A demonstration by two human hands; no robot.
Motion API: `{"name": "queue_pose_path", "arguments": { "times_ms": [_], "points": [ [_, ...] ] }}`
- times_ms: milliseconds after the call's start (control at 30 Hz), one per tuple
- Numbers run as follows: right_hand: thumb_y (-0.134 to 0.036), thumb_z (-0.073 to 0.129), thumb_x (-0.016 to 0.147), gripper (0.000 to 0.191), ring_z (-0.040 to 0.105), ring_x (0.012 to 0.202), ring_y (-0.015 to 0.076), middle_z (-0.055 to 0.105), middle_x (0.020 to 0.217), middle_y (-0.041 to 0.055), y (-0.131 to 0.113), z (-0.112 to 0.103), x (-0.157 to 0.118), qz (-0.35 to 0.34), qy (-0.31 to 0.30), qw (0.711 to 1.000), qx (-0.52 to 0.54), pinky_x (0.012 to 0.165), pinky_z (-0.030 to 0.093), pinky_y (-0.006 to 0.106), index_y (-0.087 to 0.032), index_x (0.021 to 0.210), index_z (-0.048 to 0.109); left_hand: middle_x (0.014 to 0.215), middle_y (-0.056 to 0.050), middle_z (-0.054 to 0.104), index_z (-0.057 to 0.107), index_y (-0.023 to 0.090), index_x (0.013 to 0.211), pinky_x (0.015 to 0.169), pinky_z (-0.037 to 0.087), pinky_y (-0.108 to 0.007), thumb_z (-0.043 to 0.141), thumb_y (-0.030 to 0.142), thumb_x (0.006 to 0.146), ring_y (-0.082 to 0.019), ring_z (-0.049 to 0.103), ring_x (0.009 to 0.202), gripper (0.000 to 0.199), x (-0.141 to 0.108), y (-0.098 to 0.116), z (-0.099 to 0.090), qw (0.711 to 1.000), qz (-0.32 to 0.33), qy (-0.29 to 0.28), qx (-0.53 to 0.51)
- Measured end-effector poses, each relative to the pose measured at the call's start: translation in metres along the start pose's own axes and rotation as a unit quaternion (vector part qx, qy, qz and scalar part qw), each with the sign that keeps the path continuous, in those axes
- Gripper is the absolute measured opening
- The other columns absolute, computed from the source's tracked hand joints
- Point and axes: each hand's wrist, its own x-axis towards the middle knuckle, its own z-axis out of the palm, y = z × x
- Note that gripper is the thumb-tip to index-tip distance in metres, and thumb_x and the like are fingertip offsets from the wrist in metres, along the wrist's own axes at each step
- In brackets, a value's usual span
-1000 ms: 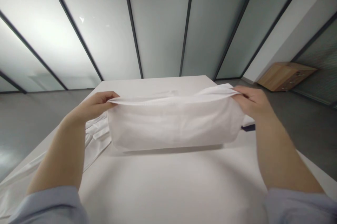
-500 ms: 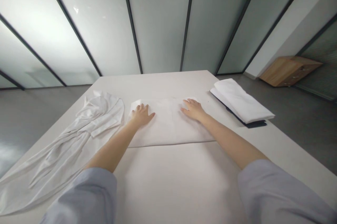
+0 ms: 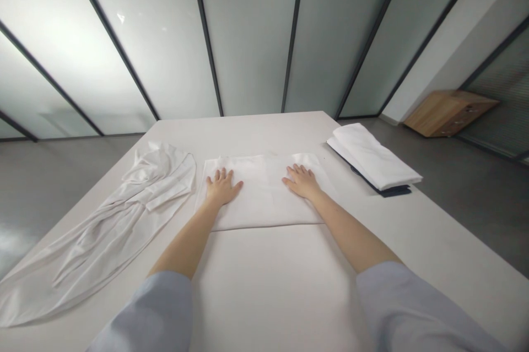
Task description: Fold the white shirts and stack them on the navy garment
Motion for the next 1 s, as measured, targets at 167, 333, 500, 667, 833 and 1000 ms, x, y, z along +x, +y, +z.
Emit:
{"name": "queue_pose_path", "arguments": {
  "times_ms": [167, 333, 500, 667, 833, 1000],
  "points": [
    [-0.050, 0.039, 0.094, 0.056, 0.030, 0.140, 0.0320, 0.036, 0.152, 0.0153, 0.001, -0.001, -0.002, -0.005, 0.004, 1.000, -0.012, 0.110, 0.024, 0.049, -0.020, 0.141, 0.044, 0.155, -0.016, 0.030, 0.038, 0.019, 0.144, 0.112, 0.022, -0.055, 0.031, 0.061, 0.091, -0.033, 0.026, 0.143, 0.068, -0.001, -0.003, 0.002, 1.000, 0.001, 0.018, 0.006],
    [-0.049, 0.044, 0.093, 0.049, 0.041, 0.131, 0.0310, 0.047, 0.142, 0.0149, -0.002, -0.009, -0.007, -0.006, 0.035, 0.999, -0.027, 0.104, 0.032, 0.044, -0.021, 0.131, 0.054, 0.145, -0.015, 0.045, 0.051, 0.019, 0.133, 0.108, 0.031, -0.048, 0.039, 0.056, 0.091, -0.032, 0.040, 0.134, 0.058, -0.006, 0.000, -0.008, 0.998, 0.022, 0.057, 0.010],
    [-0.047, 0.045, 0.092, 0.038, 0.053, 0.110, 0.0304, 0.060, 0.116, 0.0160, -0.016, -0.023, -0.017, 0.002, 0.039, 0.998, -0.044, 0.091, 0.039, 0.041, -0.018, 0.107, 0.064, 0.108, -0.011, 0.068, 0.064, 0.018, 0.106, 0.085, 0.047, -0.037, 0.041, 0.046, 0.091, -0.026, 0.063, 0.100, 0.039, -0.021, 0.025, -0.032, 0.997, 0.072, 0.016, 0.027],
    [-0.057, 0.038, 0.093, 0.052, 0.049, 0.116, 0.0330, 0.057, 0.122, 0.0176, -0.018, -0.021, -0.014, -0.005, -0.019, 0.999, -0.031, 0.091, 0.040, 0.042, -0.016, 0.111, 0.064, 0.106, -0.017, 0.068, 0.065, 0.014, 0.105, 0.080, 0.048, -0.039, 0.039, 0.060, 0.089, -0.031, 0.064, 0.099, 0.056, -0.043, 0.056, -0.037, 0.996, 0.055, -0.054, 0.050],
    [-0.052, 0.033, 0.096, 0.051, 0.047, 0.124, 0.0285, 0.052, 0.135, 0.0149, -0.008, -0.017, 0.005, -0.037, -0.047, 0.998, 0.001, 0.100, 0.035, 0.040, -0.017, 0.124, 0.058, 0.131, -0.025, 0.054, 0.056, 0.007, 0.122, 0.095, 0.042, -0.045, 0.033, 0.065, 0.089, -0.035, 0.049, 0.124, 0.071, -0.034, 0.066, -0.023, 0.998, 0.039, -0.043, 0.021],
    [-0.038, 0.039, 0.094, 0.044, 0.046, 0.125, 0.0325, 0.054, 0.134, 0.0184, -0.034, -0.029, 0.027, 0.012, -0.040, 0.998, -0.043, 0.101, 0.035, 0.045, -0.013, 0.124, 0.059, 0.138, -0.021, 0.050, 0.052, 0.010, 0.128, 0.105, 0.034, -0.047, 0.040, 0.050, 0.090, -0.032, 0.042, 0.131, 0.056, 0.008, 0.074, -0.016, 1.000, 0.021, -0.016, -0.004]
  ]
}}
